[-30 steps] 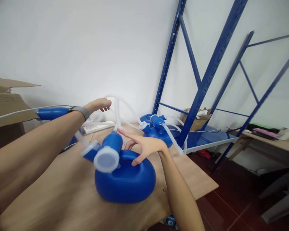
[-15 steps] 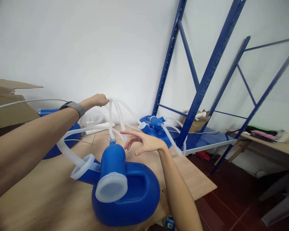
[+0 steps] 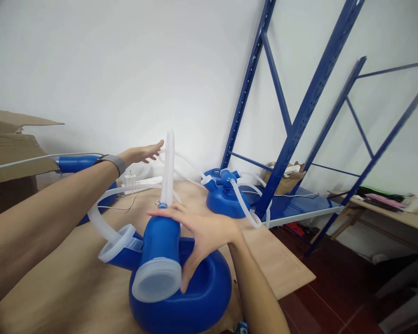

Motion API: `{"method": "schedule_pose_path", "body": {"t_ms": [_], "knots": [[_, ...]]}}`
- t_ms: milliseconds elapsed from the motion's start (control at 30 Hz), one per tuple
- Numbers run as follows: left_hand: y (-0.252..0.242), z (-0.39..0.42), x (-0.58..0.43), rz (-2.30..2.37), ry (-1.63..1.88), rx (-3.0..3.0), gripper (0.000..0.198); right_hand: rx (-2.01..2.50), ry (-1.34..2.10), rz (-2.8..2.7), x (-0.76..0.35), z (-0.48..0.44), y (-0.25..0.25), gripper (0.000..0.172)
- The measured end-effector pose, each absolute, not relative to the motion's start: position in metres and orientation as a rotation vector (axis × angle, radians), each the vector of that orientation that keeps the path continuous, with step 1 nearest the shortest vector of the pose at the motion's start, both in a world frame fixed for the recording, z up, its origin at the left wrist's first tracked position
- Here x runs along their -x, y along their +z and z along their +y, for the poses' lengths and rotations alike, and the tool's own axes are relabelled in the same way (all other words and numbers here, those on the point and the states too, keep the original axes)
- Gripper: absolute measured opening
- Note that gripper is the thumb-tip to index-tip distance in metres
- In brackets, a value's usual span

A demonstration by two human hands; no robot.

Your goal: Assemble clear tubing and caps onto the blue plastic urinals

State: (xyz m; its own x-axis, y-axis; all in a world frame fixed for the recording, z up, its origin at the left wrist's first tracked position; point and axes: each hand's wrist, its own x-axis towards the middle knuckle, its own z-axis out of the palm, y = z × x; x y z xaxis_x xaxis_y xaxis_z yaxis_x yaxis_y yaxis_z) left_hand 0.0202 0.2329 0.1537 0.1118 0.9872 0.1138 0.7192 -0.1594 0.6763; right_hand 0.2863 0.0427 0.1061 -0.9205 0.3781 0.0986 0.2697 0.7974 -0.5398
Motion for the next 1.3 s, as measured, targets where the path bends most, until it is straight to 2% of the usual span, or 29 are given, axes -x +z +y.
{"method": "schedule_pose_path", "body": {"t_ms": [133, 200, 433, 500, 600, 800, 933, 1100, 1300], "knots": [[0.156, 0.221, -0.016, 1.847, 0.569, -1.914, 0.055, 0.602, 0.675, -2.724, -0.273, 0.033, 0.102, 0.095], [0.161, 0.213, -0.01, 1.906, 0.544, -1.945, 0.047, 0.628, 0.664, -2.674, -0.269, 0.039, 0.096, 0.09], [0.169, 0.142, 0.009, 1.851, 0.776, -2.226, 0.044, 0.867, 0.548, -2.368, -0.242, 0.066, 0.073, 0.096], [0.154, 0.106, 0.011, 1.69, 0.971, -2.397, 0.044, 0.967, 0.495, -2.304, -0.231, 0.068, 0.07, 0.098], [0.119, 0.056, 0.012, 1.443, 1.044, -2.519, 0.052, 1.156, 0.363, -2.215, -0.212, 0.068, 0.068, 0.094], [0.052, 0.031, 0.02, 1.555, 1.088, -2.724, 0.075, 1.41, 0.02, -2.147, -0.185, 0.059, 0.066, 0.09], [0.041, 0.043, 0.027, 1.453, 1.109, -2.599, 0.069, 1.374, 0.167, -2.144, -0.182, 0.059, 0.065, 0.088], [0.053, 0.041, 0.028, 1.366, 1.2, -2.431, 0.061, 1.312, 0.264, -2.103, -0.183, 0.067, 0.061, 0.09], [0.057, 0.029, 0.041, 1.505, 1.129, -2.095, 0.058, 1.302, 0.358, -2.023, -0.185, 0.071, 0.056, 0.094]]}}
